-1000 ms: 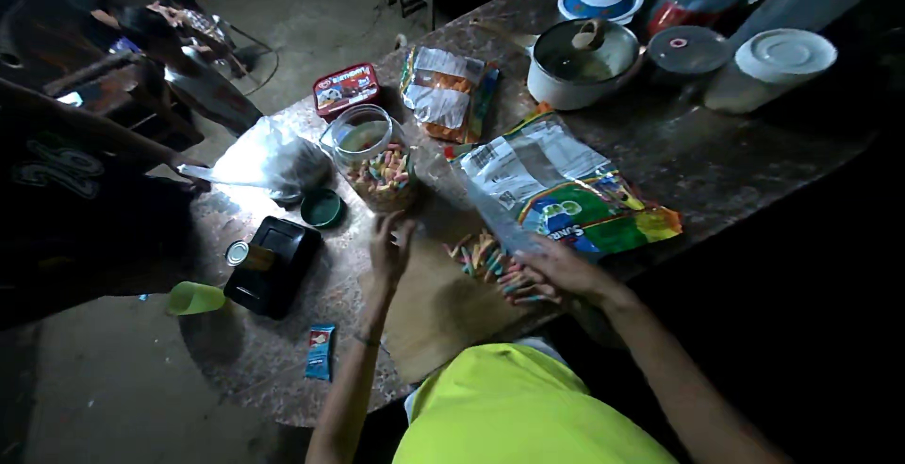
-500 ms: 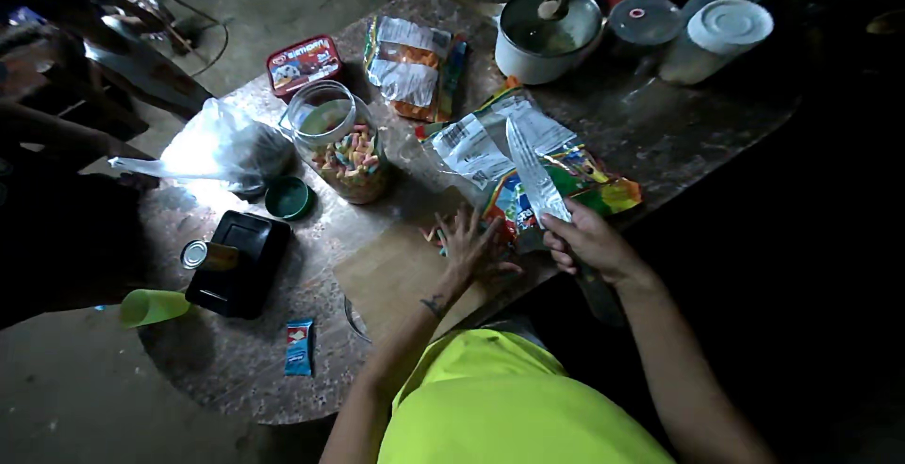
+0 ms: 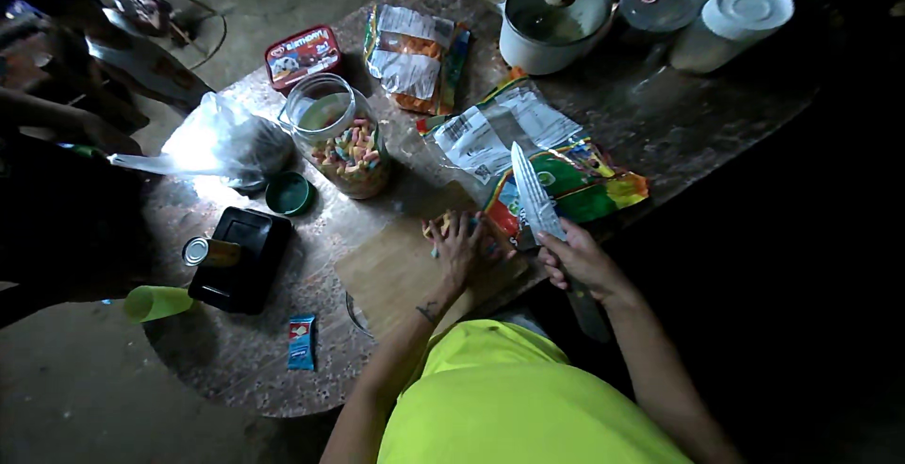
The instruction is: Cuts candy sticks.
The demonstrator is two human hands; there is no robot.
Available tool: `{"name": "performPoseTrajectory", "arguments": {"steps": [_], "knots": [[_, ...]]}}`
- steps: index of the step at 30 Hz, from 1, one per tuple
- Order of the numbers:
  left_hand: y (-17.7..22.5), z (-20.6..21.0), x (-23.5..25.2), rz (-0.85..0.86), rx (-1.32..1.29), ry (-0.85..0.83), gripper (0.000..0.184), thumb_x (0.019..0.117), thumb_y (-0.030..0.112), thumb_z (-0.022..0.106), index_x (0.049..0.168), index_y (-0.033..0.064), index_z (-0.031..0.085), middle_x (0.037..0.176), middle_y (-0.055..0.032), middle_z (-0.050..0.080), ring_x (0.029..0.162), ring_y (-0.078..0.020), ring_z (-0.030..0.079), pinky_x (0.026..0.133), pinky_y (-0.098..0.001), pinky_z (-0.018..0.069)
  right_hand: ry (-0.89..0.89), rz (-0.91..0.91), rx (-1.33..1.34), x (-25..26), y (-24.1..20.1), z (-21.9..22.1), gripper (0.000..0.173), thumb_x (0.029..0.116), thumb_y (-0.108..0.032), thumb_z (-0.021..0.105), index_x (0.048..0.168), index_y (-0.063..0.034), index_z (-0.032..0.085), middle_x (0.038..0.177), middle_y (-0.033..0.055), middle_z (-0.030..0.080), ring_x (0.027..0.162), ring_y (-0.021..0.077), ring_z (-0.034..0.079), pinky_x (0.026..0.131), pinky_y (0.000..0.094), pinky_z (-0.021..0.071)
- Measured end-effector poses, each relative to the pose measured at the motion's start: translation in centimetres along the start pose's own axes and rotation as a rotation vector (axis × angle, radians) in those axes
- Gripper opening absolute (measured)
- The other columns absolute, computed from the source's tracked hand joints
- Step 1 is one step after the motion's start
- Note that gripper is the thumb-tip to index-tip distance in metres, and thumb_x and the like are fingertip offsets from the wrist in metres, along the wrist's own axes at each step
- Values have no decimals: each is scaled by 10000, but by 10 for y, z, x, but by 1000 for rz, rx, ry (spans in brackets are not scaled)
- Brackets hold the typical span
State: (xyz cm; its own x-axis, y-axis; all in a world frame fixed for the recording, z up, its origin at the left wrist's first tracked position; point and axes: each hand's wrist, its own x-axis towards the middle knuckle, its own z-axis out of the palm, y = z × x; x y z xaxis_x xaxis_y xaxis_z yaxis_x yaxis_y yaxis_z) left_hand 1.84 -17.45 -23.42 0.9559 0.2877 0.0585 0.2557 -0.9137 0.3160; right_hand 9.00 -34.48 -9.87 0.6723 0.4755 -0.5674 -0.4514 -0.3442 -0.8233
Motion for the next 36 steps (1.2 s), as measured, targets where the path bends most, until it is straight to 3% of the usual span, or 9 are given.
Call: {"name": "performPoseTrajectory", "arguments": {"steps": [3, 6, 10, 14, 17, 23, 27, 30, 36], "knots": [[-14, 2, -5, -35, 30, 34, 594, 957, 621, 544, 1412, 250, 640, 1509, -143, 545, 1456, -428, 413, 1143, -794, 98, -12, 17, -8, 1, 3, 2, 193, 1119, -149, 407, 1290, -64, 428, 627, -27, 437, 416, 58, 448, 385, 207, 445], [-18, -16, -7, -45, -56, -70, 626, 986, 623, 510, 1509, 281, 533, 1589, -121, 454, 1517, -401, 313, 1151, -787, 10, -46, 38, -43, 4, 5, 9, 206, 1119, -153, 403, 1298, -52, 422, 655, -17, 448, 421, 57, 443, 388, 212, 442], [-31, -33, -18, -163, -310, 199, 437, 972, 226, 651, 1400, 135, 642, 1522, -204, 511, 1439, -422, 442, 1188, -706, 208, -96, 33, -81, 7, 8, 16, 229, 1118, -161, 408, 1318, -49, 415, 657, -15, 443, 421, 63, 445, 393, 220, 450], [-55, -44, -28, -448, -294, 57, 433, 1031, 321, 579, 1419, 131, 611, 1513, -279, 466, 1375, -469, 467, 1104, -570, 418, -101, 49, -97, 9, 11, 19, 270, 1119, -170, 418, 1354, -39, 399, 655, -7, 435, 422, 75, 446, 401, 232, 457], [-63, -54, -36, -522, -405, -27, 420, 1044, 241, 577, 1422, 59, 584, 1430, -260, 539, 1265, -383, 586, 1055, -471, 498, -115, 69, -114, 10, 10, 22, 323, 1120, -191, 424, 1405, -46, 377, 686, 3, 457, 433, 74, 451, 402, 231, 453], [-87, -41, -53, -531, -566, 105, 333, 997, 151, 623, 1253, -61, 638, 1211, -280, 641, 1069, -352, 660, 951, -453, 541, -138, 41, -105, 9, 10, 24, 295, 1119, -164, 410, 1383, -34, 386, 665, -7, 457, 423, 67, 452, 397, 220, 454], [-93, -62, -63, -550, -713, 138, 268, 1006, 138, 611, 1148, -85, 652, 978, -182, 690, 852, -186, 662, 803, -332, 554, -142, 49, -116, 9, 10, 26, 305, 1120, -160, 405, 1396, -34, 373, 670, -2, 480, 421, 63, 462, 398, 217, 459], [-100, -84, -71, -634, -811, 96, 260, 1014, 126, 615, 1146, -97, 635, 971, -152, 669, 830, -137, 632, 788, -296, 536, -148, 48, -110, 9, 11, 26, 304, 1121, -156, 400, 1395, -26, 378, 674, -4, 478, 424, 60, 463, 402, 215, 459], [-127, -106, -96, -759, -805, -48, 321, 1043, 141, 577, 1293, -62, 574, 1104, -199, 679, 887, -201, 675, 839, -369, 562, -137, 75, -120, 9, 14, 29, 299, 1120, -165, 410, 1388, -37, 377, 687, -3, 501, 421, 51, 458, 392, 206, 449]]}}
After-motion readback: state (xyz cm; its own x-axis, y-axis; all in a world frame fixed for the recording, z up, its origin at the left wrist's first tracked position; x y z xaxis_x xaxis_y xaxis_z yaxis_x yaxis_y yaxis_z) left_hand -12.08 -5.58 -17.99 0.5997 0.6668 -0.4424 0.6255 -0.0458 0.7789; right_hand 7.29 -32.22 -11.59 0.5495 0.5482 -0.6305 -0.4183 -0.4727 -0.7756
